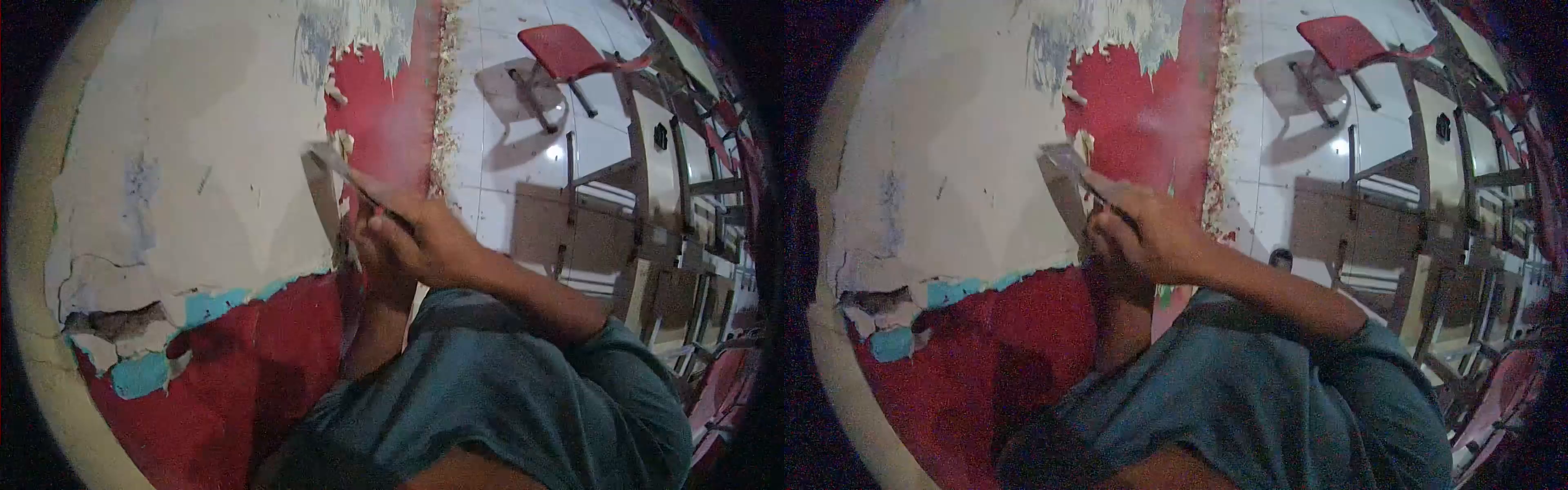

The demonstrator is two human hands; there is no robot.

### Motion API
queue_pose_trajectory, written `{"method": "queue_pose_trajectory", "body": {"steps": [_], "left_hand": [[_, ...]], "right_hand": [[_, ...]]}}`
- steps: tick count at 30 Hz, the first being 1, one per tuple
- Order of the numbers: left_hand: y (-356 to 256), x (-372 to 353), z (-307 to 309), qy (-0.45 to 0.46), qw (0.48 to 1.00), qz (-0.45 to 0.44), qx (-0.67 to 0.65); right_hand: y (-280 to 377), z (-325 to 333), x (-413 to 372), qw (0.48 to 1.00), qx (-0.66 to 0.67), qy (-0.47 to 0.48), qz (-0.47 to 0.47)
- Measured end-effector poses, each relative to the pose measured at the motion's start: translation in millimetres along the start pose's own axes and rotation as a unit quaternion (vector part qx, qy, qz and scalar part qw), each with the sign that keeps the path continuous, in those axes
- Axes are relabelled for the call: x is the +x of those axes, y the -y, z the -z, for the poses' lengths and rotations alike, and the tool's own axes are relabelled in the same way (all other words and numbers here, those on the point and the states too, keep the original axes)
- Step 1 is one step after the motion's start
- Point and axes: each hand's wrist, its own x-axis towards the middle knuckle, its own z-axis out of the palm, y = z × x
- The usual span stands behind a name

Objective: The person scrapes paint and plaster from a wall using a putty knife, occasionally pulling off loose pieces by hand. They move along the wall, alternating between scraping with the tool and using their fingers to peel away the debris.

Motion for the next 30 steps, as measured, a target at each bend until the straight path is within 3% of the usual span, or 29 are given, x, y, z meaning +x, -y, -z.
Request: {"method": "queue_pose_trajectory", "body": {"steps": [3,6,13,16,19,22,25,26,29,30], "left_hand": [[1,-7,6,-0.058,0.986,0.029,0.153],[-5,-21,6,-0.088,0.98,0.06,0.17],[0,5,7,-0.08,0.981,0.043,0.171],[2,-7,4,-0.089,0.979,0.039,0.18],[-2,10,9,-0.073,0.981,0.033,0.175],[-2,-3,5,-0.075,0.981,0.038,0.173],[-1,-2,7,-0.074,0.983,0.033,0.167],[-2,4,9,-0.067,0.984,0.031,0.162],[-3,16,10,-0.047,0.989,0.028,0.135],[-1,10,8,-0.05,0.99,0.027,0.132]], "right_hand": [[-14,-2,7,0.999,0.016,-0.005,0.038],[-6,1,-5,0.999,0.029,-0.013,0.032],[-4,6,8,0.999,0.034,0.009,0.002],[-20,-3,3,0.993,-0.024,-0.058,0.102],[-13,3,16,1.0,0.008,0.022,0.017],[4,7,6,1.0,0.008,-0.012,-0.017],[-21,-8,9,0.99,-0.035,-0.086,0.105],[-15,-7,14,0.989,-0.068,-0.085,0.097],[-5,-1,20,0.998,-0.01,-0.042,-0.048],[-11,2,18,0.998,-0.033,-0.055,0.017]]}}
